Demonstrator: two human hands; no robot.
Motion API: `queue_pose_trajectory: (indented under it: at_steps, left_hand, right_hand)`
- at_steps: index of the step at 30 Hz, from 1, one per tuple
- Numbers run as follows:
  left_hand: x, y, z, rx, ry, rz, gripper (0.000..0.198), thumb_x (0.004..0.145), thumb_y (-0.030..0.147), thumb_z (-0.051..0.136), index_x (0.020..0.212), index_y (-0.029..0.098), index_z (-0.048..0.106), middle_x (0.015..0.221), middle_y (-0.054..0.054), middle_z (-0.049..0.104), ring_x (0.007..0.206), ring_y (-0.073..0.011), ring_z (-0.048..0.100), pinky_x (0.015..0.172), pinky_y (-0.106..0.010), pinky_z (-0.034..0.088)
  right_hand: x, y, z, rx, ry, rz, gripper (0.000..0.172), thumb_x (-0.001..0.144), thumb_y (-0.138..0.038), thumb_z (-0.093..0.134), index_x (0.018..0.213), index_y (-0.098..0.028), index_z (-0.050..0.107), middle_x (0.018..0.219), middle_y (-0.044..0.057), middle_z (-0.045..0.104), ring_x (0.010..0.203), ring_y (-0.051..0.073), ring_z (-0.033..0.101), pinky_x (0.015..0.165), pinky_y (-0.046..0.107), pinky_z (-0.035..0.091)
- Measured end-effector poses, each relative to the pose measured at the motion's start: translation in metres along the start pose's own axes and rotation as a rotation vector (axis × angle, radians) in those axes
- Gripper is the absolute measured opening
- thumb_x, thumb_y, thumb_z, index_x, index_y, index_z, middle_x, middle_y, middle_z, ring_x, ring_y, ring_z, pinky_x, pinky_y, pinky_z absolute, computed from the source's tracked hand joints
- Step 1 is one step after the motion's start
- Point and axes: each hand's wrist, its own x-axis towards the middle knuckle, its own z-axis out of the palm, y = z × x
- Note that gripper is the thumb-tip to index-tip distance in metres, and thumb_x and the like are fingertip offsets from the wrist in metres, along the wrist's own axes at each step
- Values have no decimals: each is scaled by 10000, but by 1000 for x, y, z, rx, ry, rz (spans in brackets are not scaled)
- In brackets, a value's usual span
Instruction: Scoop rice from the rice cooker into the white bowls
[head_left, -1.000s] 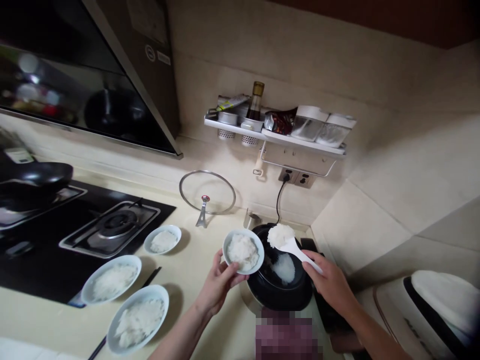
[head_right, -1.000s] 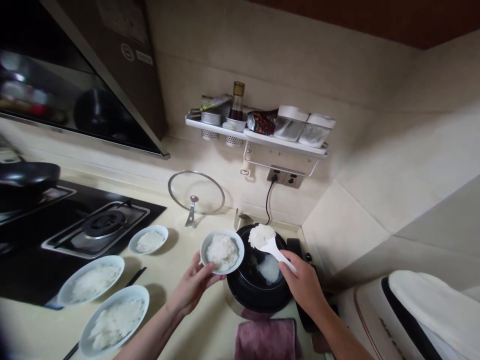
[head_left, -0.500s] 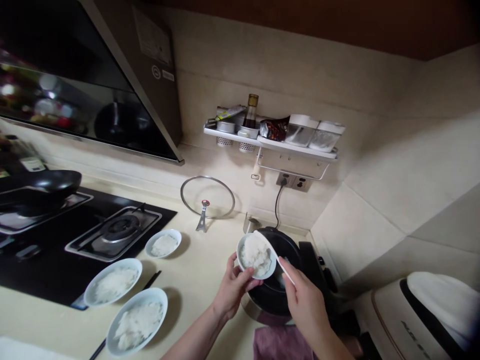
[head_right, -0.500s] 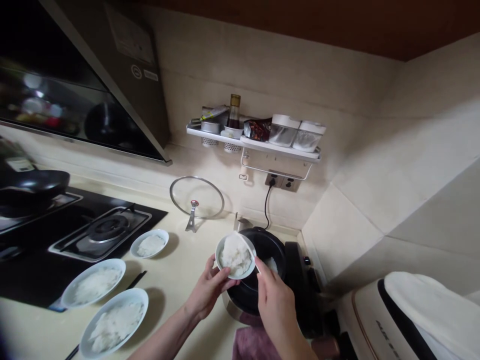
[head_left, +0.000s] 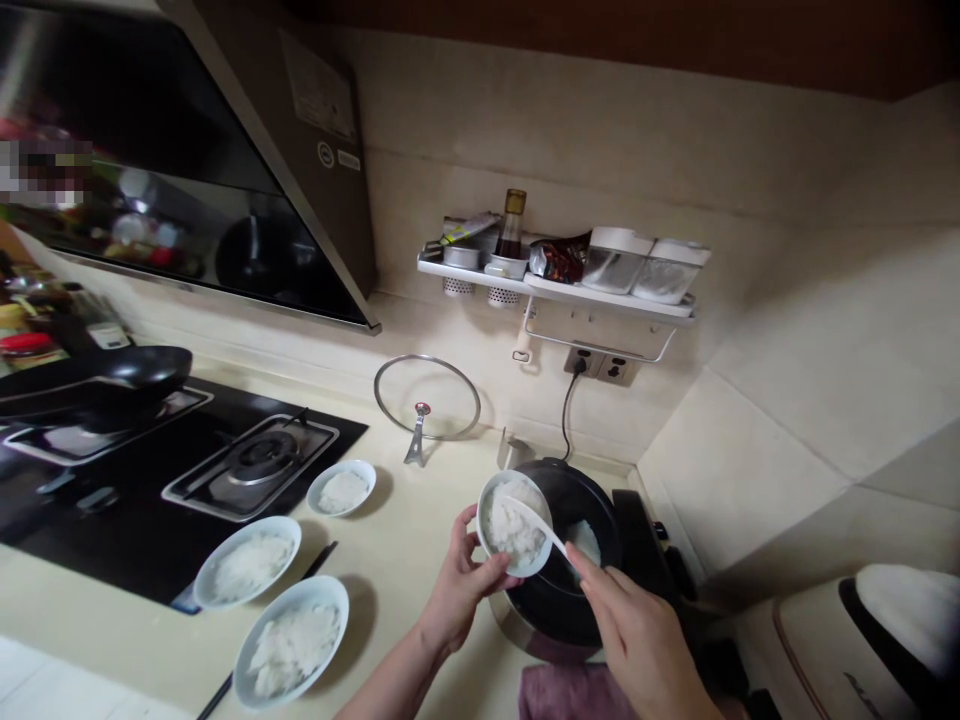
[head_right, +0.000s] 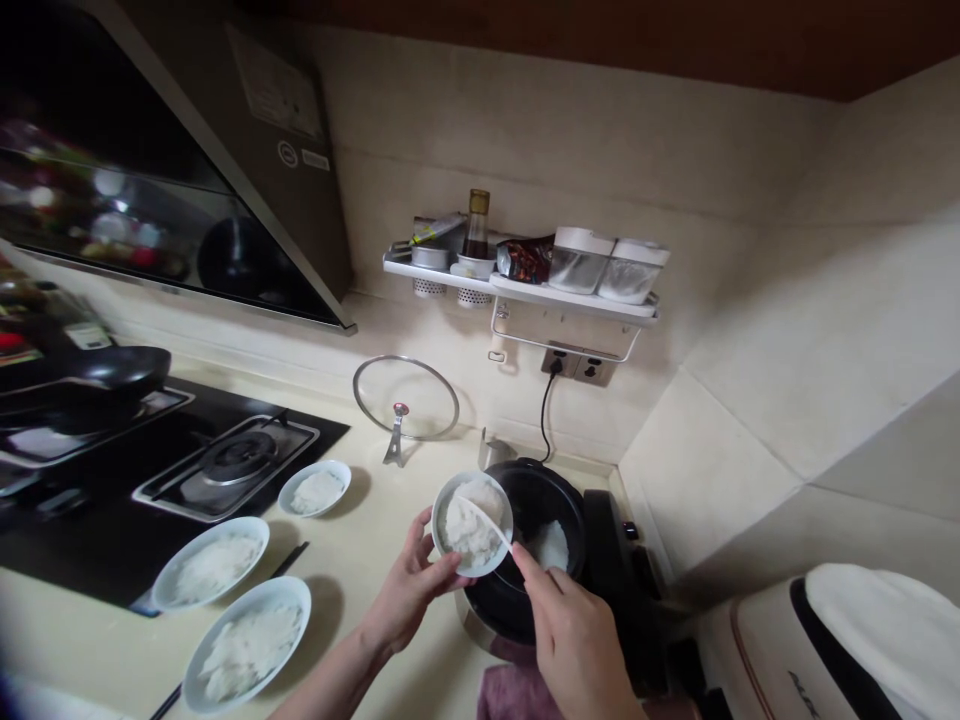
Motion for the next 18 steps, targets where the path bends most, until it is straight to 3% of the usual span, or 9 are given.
queue_pose_trajectory:
  at_steps: [4,7,10,18]
  left_hand:
    - [-2,1,-2,-51,15,-47,719,701,271,769,1251,297,307,1207,-79,505,877,-210,672,777,-392,574]
    - [-3,2,-4,-66,34,-55,748,676,247,789,1259,294,322,1222,-95,524,937,-240,660,788,-405,574]
    - [-4,2,-11,-78,55,-44,750,676,238,789,1276,286,342,1192,-99,573,939,-244,660,805,-424,571]
    - [-13,7,-32,-155,87,-37,693,706,192,766,1274,226,371,1091,-93,671,857,-216,693,810,-377,575]
  right_hand:
    - [-2,6,-3,69,62,89,368,924,-218,412,1253,-210,579,1024,77,718,885,144,692,780,198,554]
    - [-1,8,1,96,43,158,371,926,-238,404,1250,-233,585,1008,61,727,869,152,697,764,208,565]
    - [-3,13,5,163,10,206,357,919,-264,428,1231,-258,602,1061,47,718,926,162,688,816,229,560]
    - [-6,13,6,375,105,415,365,885,-384,493,1175,-222,643,1180,55,659,1054,202,638,844,253,556]
